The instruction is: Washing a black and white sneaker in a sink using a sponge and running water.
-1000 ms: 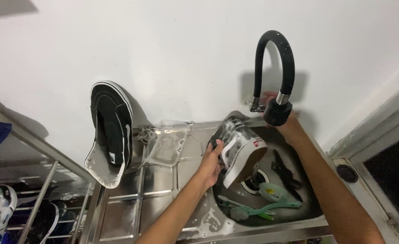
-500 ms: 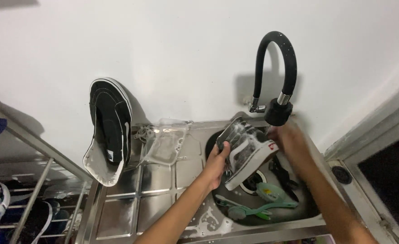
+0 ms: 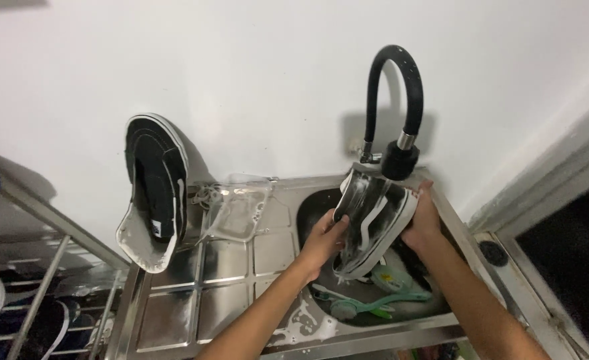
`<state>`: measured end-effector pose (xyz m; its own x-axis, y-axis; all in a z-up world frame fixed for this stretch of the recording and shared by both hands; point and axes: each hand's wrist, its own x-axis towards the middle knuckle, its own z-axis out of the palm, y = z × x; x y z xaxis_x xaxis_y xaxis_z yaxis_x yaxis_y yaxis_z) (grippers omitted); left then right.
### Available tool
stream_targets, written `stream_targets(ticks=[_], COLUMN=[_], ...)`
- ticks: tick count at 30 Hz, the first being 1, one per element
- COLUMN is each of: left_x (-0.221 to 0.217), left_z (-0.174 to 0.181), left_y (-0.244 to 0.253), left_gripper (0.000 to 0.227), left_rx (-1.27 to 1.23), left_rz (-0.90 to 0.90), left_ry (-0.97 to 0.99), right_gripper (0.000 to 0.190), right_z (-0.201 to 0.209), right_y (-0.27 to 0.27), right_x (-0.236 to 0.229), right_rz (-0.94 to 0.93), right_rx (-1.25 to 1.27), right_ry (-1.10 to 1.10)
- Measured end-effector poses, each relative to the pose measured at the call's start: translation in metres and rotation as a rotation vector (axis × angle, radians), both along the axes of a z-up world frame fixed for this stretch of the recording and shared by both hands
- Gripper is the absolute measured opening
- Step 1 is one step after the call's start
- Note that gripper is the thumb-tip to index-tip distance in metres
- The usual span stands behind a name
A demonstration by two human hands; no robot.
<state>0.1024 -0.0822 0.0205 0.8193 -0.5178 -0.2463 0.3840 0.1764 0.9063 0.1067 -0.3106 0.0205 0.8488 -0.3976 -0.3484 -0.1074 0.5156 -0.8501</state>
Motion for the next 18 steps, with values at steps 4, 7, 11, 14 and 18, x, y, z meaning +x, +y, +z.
stream_targets(ticks=[4,7,11,14,18], left_x=[-0.005,0.005,0.032,0.008,0.017], left_z=[0.035,0.044,0.001,0.041,-0.008], left_y=[0.018,0.023,0.021,0.023,0.012], left_gripper=[0.084,0.099,0.098,0.094,0.082], left_rx=[0.126,0.221,0.277,0.303,0.193], left_rz=[0.049,0.122,0.144,0.088,0.029], left_ry=[-0.008,0.051,0.039,-0.041,-0.103], right_gripper=[0.048,0.050,0.052,0.056,0.057], right_z=[0.031,0.034,0.043,0.038,0.018], right_y=[0.048,0.059,0.067,0.062,0.037], right_x=[-0.016,-0.029,-0.030,-0.021,-0.005], right_rz=[0.078,0.255,0.344,0.265,0.153], right_rx=[-0.156,-0.426,-0.717,-0.668,-0.477], right_ry=[-0.099,-0.206,-0.263,-0.213,-0.147])
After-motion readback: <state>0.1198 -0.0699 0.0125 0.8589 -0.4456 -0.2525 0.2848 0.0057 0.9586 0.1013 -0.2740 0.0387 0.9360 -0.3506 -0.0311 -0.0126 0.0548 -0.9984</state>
